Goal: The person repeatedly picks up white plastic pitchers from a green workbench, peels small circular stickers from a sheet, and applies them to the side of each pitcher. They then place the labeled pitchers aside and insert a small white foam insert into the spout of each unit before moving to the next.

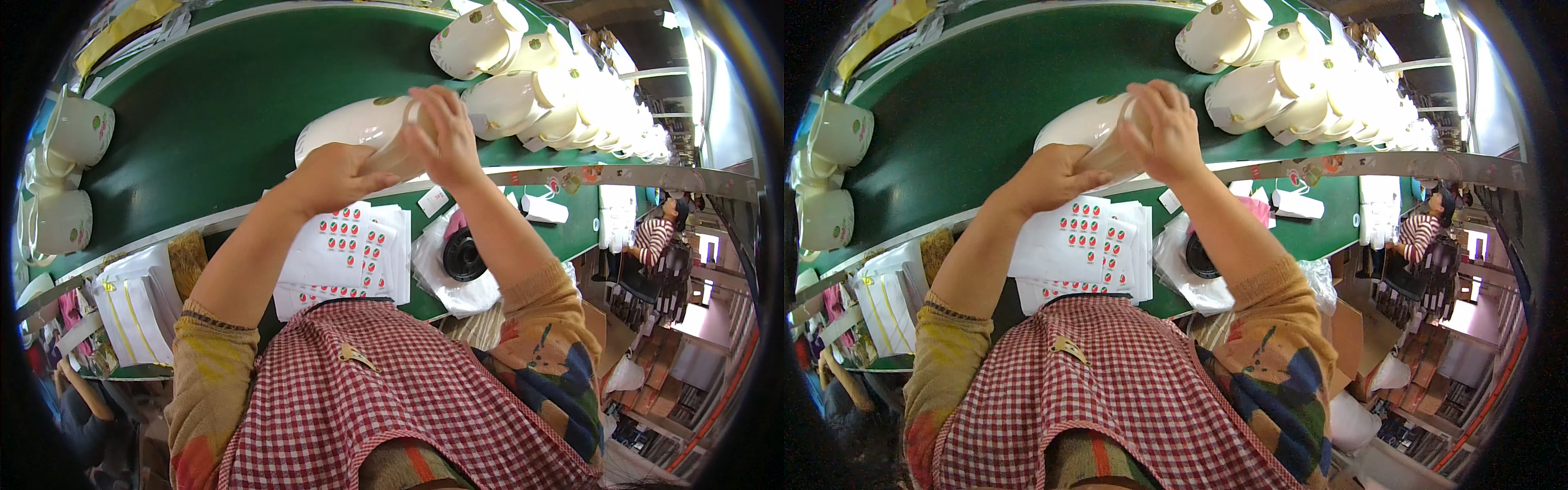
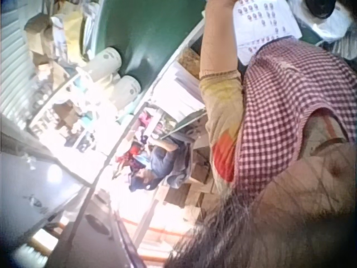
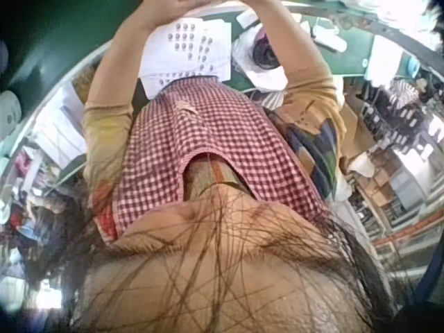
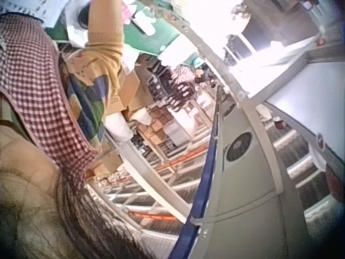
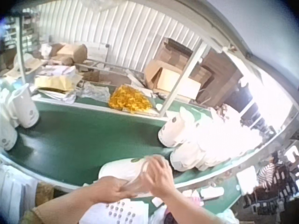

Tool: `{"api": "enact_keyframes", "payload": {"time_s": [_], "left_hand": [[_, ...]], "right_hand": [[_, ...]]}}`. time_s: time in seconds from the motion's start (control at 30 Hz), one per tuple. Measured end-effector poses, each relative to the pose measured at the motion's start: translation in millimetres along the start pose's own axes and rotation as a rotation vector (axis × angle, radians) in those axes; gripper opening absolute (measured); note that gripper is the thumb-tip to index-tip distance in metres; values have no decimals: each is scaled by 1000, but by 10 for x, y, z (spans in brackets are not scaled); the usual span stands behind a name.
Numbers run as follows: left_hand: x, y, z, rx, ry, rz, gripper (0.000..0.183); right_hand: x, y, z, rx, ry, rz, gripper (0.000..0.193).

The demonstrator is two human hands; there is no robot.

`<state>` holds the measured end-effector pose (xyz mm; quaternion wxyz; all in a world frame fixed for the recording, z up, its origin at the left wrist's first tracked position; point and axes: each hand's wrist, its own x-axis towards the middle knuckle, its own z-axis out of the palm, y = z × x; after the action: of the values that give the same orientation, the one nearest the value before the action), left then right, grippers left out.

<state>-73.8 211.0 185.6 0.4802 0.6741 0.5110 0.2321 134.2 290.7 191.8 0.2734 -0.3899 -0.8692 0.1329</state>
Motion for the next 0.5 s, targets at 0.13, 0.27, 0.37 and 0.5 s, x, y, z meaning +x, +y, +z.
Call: {"api": "enact_keyframes", "payload": {"time_s": [0.13, 0.27, 0.37, 0.5], "left_hand": [[-34, -122, 387, 54, 242, 87, 36], [-85, -301, -15, -443, 164, -82, 30], [-7, -517, 180, -244, 318, 0, 33], [-65, -124, 715, 68, 710, 158, 40]], "right_hand": [[88, -52, 28, 30, -55, 168, 58], [96, 135, -56, -93, -67, -533, 63], [169, 201, 77, -152, 15, -482, 63], [85, 64, 223, -40, 101, -146, 54]]}}
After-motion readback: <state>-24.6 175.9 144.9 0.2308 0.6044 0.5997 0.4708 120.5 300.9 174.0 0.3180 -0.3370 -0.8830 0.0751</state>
